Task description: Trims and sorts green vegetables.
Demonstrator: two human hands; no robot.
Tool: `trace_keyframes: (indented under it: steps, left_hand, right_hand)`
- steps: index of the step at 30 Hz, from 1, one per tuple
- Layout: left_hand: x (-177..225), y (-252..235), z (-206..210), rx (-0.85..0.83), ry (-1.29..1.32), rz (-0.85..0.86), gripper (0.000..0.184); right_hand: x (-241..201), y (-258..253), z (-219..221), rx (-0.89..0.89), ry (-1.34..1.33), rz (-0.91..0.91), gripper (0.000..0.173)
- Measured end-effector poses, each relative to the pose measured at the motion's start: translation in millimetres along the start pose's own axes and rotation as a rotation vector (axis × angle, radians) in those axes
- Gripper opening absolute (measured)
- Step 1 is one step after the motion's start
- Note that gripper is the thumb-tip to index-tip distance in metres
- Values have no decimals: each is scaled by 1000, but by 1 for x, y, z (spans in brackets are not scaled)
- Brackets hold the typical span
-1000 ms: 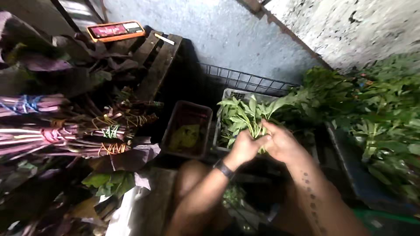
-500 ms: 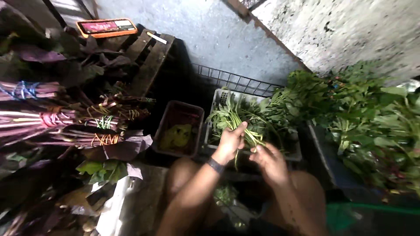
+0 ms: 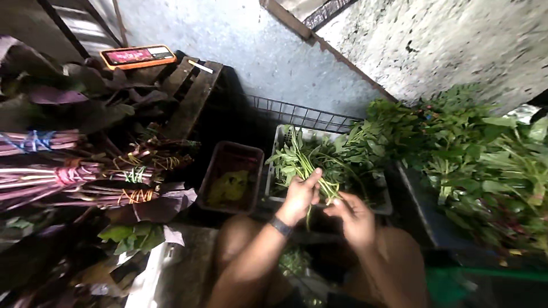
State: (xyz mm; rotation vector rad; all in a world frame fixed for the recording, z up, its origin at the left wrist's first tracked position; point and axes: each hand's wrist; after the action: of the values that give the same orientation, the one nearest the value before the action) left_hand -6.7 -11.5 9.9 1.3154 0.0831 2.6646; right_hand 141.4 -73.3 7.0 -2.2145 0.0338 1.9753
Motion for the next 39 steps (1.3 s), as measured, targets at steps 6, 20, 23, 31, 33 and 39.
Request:
trace_keyframes:
  steps: [6,20,23,31,33,39]
  left_hand:
    - [-3,-2,1,6,22,-17,24]
    - [1,-6,-6,-31,-58,-46,22]
    - [-4,-2,-3,-62,-80,-79,21]
    - [-5,-2,-3,-57,-42,-86,21]
    - [-9,-3,-1,-26,25,-72,22]
    - [-8,-3,3,63,38,39,24]
  right_hand:
    - [7,-3,-6,20,-21,-119,9]
    - [-20,-31,-22,137,149,-148,18]
    - [-24,-29,-11,16,462,-158,24]
    - [-14,-29,-9,-215,266,-14,24]
    - [-13,-29,-11,-264,-41,184,33]
    - [-17,-21,12,50,-575,526,13]
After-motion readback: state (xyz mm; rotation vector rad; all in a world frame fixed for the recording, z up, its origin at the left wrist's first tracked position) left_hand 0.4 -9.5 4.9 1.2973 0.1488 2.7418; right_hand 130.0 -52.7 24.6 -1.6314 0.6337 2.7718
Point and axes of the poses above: each hand's wrist, its own y-axis away from the middle knuckle, its own z-axis out of the palm, x = y × z, and after that the axes turned 3 degrees about z, right-handed
